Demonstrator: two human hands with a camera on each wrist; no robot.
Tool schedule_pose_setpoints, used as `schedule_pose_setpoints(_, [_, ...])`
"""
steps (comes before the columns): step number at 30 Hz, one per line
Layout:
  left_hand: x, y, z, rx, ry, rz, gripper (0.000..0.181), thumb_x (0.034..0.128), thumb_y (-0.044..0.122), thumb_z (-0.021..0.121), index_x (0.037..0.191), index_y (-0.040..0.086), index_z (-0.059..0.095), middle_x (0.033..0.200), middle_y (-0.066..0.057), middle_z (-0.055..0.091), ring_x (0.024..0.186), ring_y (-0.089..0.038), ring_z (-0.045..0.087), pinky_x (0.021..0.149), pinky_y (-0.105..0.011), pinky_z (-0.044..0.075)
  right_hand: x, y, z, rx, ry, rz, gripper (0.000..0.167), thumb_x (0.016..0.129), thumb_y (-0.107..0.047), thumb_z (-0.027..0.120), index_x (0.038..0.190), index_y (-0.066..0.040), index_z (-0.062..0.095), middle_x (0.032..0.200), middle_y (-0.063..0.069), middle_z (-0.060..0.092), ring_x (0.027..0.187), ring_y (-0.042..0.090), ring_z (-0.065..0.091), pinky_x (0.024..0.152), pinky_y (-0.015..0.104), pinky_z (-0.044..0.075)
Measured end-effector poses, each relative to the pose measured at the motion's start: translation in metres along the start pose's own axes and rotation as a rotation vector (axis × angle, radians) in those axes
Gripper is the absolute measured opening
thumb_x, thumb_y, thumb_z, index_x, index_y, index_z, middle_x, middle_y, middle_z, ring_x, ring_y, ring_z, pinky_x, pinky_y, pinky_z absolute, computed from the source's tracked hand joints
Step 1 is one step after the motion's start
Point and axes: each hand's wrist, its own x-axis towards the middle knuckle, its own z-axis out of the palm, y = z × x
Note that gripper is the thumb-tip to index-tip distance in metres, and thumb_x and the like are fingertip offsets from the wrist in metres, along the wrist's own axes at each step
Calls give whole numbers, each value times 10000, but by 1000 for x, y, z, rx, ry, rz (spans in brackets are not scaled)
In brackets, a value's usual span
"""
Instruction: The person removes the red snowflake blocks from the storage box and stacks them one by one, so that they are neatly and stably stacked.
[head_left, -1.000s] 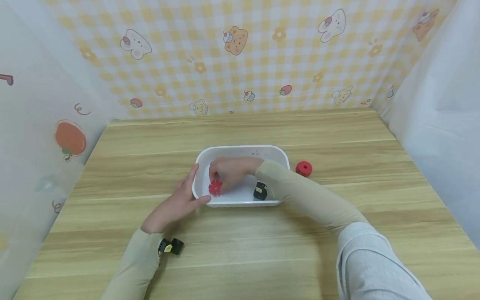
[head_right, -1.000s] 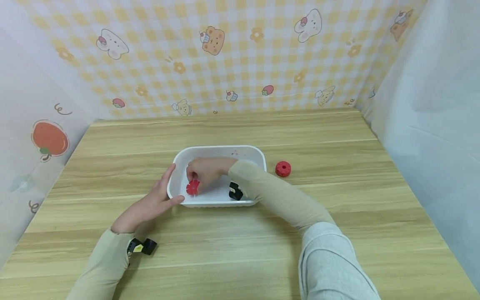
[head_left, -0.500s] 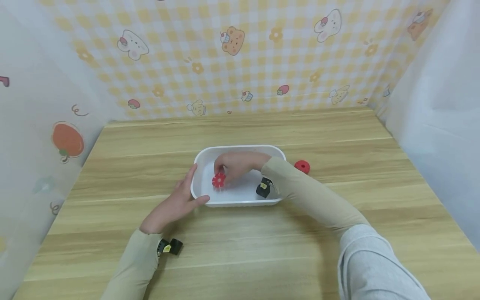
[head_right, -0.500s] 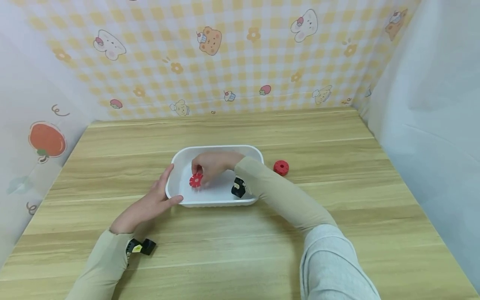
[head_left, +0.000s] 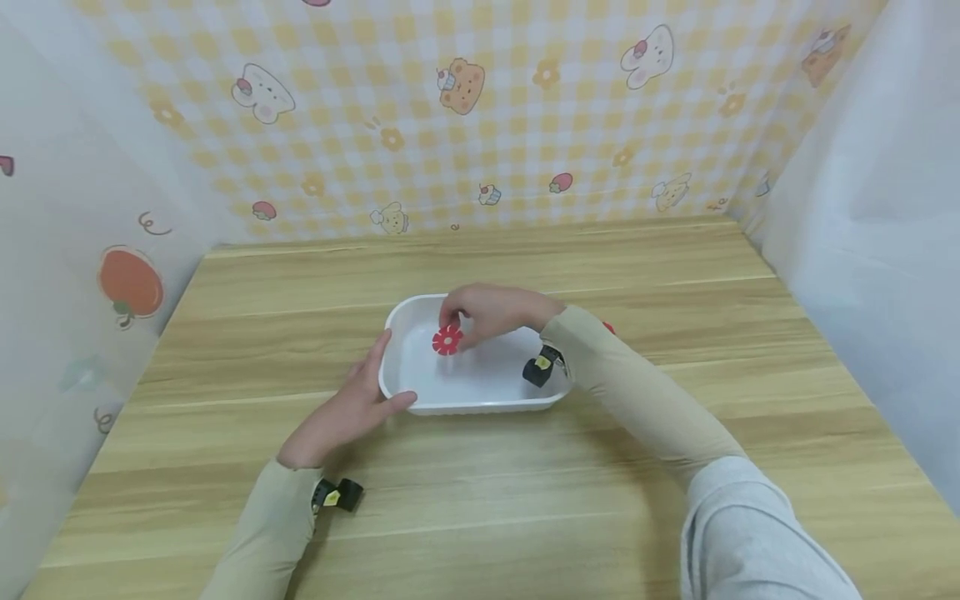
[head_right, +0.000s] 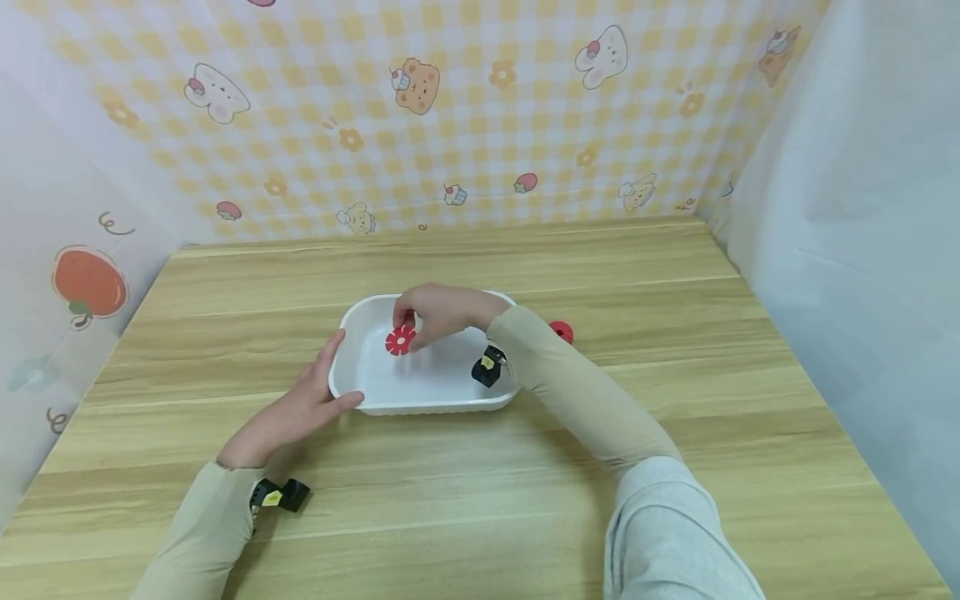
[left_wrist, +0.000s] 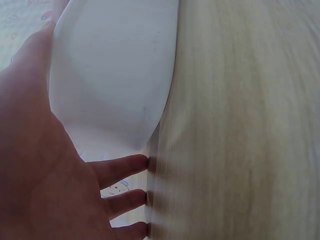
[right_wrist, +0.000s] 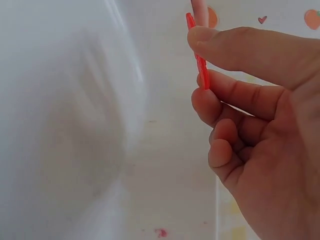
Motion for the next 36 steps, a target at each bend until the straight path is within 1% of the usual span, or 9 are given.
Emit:
schedule_pose_setpoints(5, [1, -1, 1, -21, -4, -6, 987, 897, 411, 639, 1514, 53, -44, 1515, -278, 211, 1294, -490, 262, 983, -670, 374, -11, 2, -5, 4, 29, 12, 340, 814, -244, 762, 1115, -136, 649, 1046, -20, 621, 977, 147, 530, 924, 288, 462])
schedule_pose_setpoints(8, [2, -1, 1, -26, 1, -1, 987, 897, 406, 640, 1514, 51, -44, 1515, -281, 207, 1300, -494, 258, 995, -676, 355, -19, 4, -8, 15, 51, 23, 354, 807, -244, 769, 1121, -133, 649, 1056, -12, 622, 981, 154, 531, 926, 299, 464])
schedule_pose_setpoints(13, [1, -1, 1, -15, 15, 29, 971, 905, 376, 638, 1510, 34, -40, 1510, -297, 208, 1297, -501, 271, 1015, -678, 326, -31, 5, -13, 25, 85, 44, 348, 801, -246, 776, 1108, -139, 652, 1046, -14, 621, 982, 166, 529, 924, 306, 461])
schedule_pose_setpoints(18, [0, -2, 1, -8, 20, 33, 959, 908, 355, 640, 1506, 20, -32, 1512, -303, 202, 1291, -503, 264, 1019, -675, 320, -42, 9, -15, 31, 123, 63, 339, 794, -241, 781, 1093, -140, 658, 1033, -20, 622, 966, 168, 528, 889, 298, 470])
schedule_pose_setpoints(21, [0, -1, 1, -5, 25, 36, 953, 908, 357, 636, 1505, 17, -25, 1495, -326, 221, 1283, -519, 268, 1012, -682, 321, -50, 13, -17, 28, 140, 78, 339, 794, -231, 780, 1095, -134, 656, 1032, -13, 623, 959, 171, 527, 894, 313, 467])
schedule_pose_setpoints(23, [0, -1, 1, -5, 25, 39, 949, 910, 358, 629, 1507, 19, -27, 1499, -335, 208, 1287, -527, 261, 1013, -687, 311, -56, 15, -17, 23, 148, 89, 339, 796, -228, 779, 1097, -134, 655, 1029, -13, 623, 955, 173, 526, 901, 319, 463])
schedule_pose_setpoints(27, [0, -1, 2, -6, 13, 34, 949, 918, 372, 615, 1511, 33, -45, 1517, -325, 183, 1297, -524, 234, 1004, -695, 311, -66, 19, -18, 26, 166, 101, 339, 794, -231, 780, 1094, -133, 656, 1020, -13, 627, 951, 181, 523, 896, 328, 464])
schedule_pose_setpoints(31, [-1, 0, 1, -11, 0, 31, 962, 920, 388, 610, 1511, 39, -64, 1516, -321, 193, 1292, -517, 227, 982, -702, 328, -76, 24, -19, 35, 195, 113, 346, 787, -210, 785, 1099, -133, 657, 1036, -17, 635, 954, 190, 517, 877, 328, 468])
schedule_pose_setpoints(36, [-2, 2, -1, -14, 11, 40, 961, 918, 368, 615, 1506, 20, -61, 1515, -341, 164, 1299, -533, 230, 999, -704, 308, -90, 31, -18, 67, 220, 158, 368, 781, -190, 790, 1120, -154, 652, 1064, -25, 635, 967, 198, 514, 851, 322, 477])
